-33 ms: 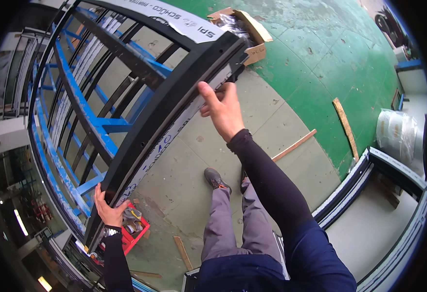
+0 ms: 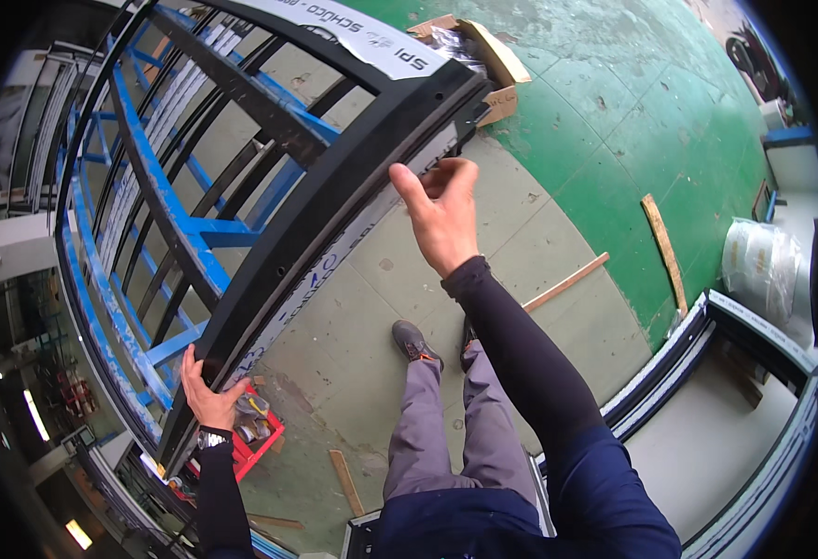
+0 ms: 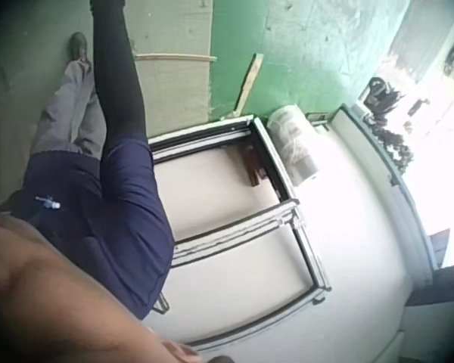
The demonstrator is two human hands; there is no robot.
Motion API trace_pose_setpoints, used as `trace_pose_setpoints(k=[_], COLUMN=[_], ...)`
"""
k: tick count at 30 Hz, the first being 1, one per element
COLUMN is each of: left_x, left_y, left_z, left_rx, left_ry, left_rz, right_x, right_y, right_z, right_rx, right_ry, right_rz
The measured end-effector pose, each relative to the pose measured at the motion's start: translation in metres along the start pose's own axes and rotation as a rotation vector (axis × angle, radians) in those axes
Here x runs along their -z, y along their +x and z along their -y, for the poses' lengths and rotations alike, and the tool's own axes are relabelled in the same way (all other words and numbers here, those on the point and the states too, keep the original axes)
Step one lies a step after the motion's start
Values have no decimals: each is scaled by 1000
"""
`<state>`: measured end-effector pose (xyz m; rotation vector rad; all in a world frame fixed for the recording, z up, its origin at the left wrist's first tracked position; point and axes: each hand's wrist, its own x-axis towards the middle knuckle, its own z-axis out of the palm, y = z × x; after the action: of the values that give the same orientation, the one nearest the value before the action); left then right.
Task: Inspecting and assembling metal window frame components.
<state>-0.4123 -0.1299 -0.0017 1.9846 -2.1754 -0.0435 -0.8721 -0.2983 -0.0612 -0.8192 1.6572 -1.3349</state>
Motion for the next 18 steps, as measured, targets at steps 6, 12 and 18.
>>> trace_pose_setpoints(k=[6,12,18], left_x=[8,8,6], left_y=[-6,-6,-6], left_z=[23,32,39], left_rx=[2,-9,-14], left_ry=[16,4,-5], left_rz=[-6,13,3], right_x=[-15,-52,-54], right_y=[-11,42,44], right_z=[56,58,53], right_rx=[992,1383,1408], right_ry=[-706,-850,-874], right_rz=[337,549,592])
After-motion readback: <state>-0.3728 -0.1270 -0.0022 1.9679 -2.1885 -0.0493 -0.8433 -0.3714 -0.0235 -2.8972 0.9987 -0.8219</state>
